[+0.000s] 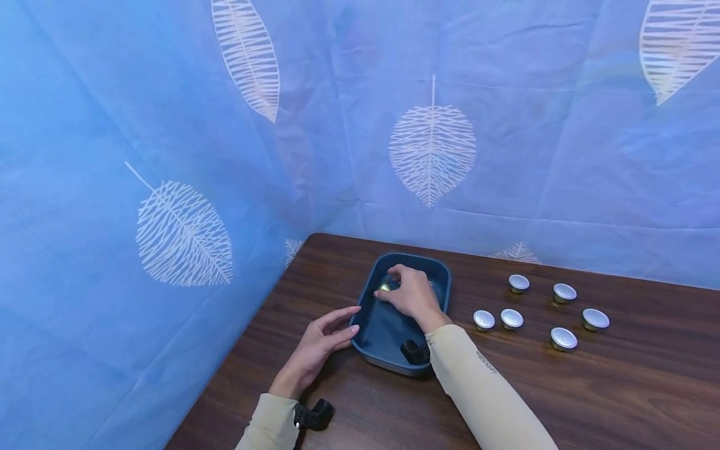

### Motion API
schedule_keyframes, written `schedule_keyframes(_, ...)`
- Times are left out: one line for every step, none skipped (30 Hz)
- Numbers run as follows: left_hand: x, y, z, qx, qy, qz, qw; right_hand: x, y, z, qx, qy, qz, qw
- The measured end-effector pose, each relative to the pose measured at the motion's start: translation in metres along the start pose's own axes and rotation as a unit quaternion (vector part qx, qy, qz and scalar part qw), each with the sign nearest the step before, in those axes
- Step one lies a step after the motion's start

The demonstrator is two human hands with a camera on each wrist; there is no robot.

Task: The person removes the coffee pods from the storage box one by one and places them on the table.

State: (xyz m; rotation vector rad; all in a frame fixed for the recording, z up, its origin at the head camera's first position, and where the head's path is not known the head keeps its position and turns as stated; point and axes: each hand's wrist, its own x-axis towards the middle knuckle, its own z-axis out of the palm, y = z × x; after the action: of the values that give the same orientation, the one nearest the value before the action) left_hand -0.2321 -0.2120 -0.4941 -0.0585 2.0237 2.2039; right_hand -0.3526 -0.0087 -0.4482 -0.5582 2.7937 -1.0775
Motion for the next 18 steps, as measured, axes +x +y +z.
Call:
schedule_keyframes(0.0000, 0.0000, -0.0001, 0.001, 0.001, 0.001, 1.0000, 0.0011, 0.0001, 0.0016, 0.002, -0.008, 0.000, 1.000)
schedule_keyframes(0.0001, -0.0003, -0.0002, 0.001, 0.003, 0.002, 1.0000, 0.0021, 0.0003, 0.0031, 0.004, -0.014, 0.000, 1.000)
schedule_keyframes(0.0000, -0.0005, -0.0002, 0.001, 0.004, 0.002, 1.0000, 0.0028, 0.0002, 0.0044, 0.006, -0.019, 0.000, 1.000)
schedule_keyframes(0.0000, -0.0008, -0.0002, -0.001, 0.005, 0.002, 1.0000, 0.0034, 0.0001, 0.0055, 0.008, -0.023, 0.000, 1.000)
schedule_keyframes(0.0001, -0.0011, -0.0003, -0.001, 0.005, 0.002, 1.0000, 0.0041, 0.0001, 0.0066, 0.008, -0.025, 0.001, 1.000)
schedule_keyframes(0.0002, -0.0014, -0.0003, -0.001, 0.004, 0.003, 1.0000, 0.0048, -0.0001, 0.0076, 0.007, -0.027, 0.003, 1.000)
schedule_keyframes(0.0004, -0.0016, -0.0003, -0.002, 0.005, 0.003, 1.0000, 0.0051, -0.0007, 0.0081, 0.007, -0.028, 0.005, 1.000)
schedule_keyframes(0.0006, -0.0016, -0.0002, -0.003, 0.004, 0.003, 1.0000, 0.0056, -0.0013, 0.0087, 0.004, -0.029, 0.006, 1.000)
schedule_keyframes(0.0007, -0.0014, -0.0001, -0.004, 0.004, 0.003, 1.0000, 0.0059, -0.0017, 0.0091, 0.000, -0.030, 0.006, 1.000)
schedule_keyframes(0.0008, -0.0014, 0.0000, -0.005, 0.003, 0.003, 1.0000, 0.0061, -0.0018, 0.0095, -0.005, -0.033, 0.006, 0.999)
schedule_keyframes(0.0009, -0.0012, 0.0002, -0.005, 0.003, 0.002, 1.0000, 0.0062, -0.0021, 0.0097, -0.008, -0.035, 0.005, 0.999)
schedule_keyframes(0.0009, -0.0011, 0.0004, -0.006, 0.003, 0.002, 1.0000, 0.0061, -0.0022, 0.0098, -0.010, -0.036, 0.004, 0.999)
schedule_keyframes(0.0008, -0.0009, 0.0006, -0.006, 0.003, 0.002, 1.0000, 0.0059, -0.0026, 0.0099, -0.011, -0.037, 0.005, 0.999)
schedule_keyframes(0.0007, -0.0007, 0.0008, -0.006, 0.002, 0.001, 1.0000, 0.0055, -0.0028, 0.0099, -0.012, -0.039, 0.005, 0.999)
schedule_keyframes(0.0006, -0.0006, 0.0010, -0.006, 0.002, 0.001, 1.0000, 0.0051, -0.0030, 0.0098, -0.012, -0.040, 0.006, 0.999)
schedule_keyframes(0.0004, -0.0003, 0.0012, -0.006, 0.002, 0.001, 1.0000, 0.0047, -0.0035, 0.0097, -0.011, -0.040, 0.006, 0.999)
schedule_keyframes(0.0002, 0.0000, 0.0013, -0.007, 0.002, 0.001, 1.0000, 0.0044, -0.0039, 0.0097, -0.009, -0.038, 0.007, 0.999)
schedule_keyframes(0.0001, 0.0003, 0.0015, -0.007, 0.002, 0.001, 1.0000, 0.0040, -0.0042, 0.0096, -0.008, -0.034, 0.007, 0.999)
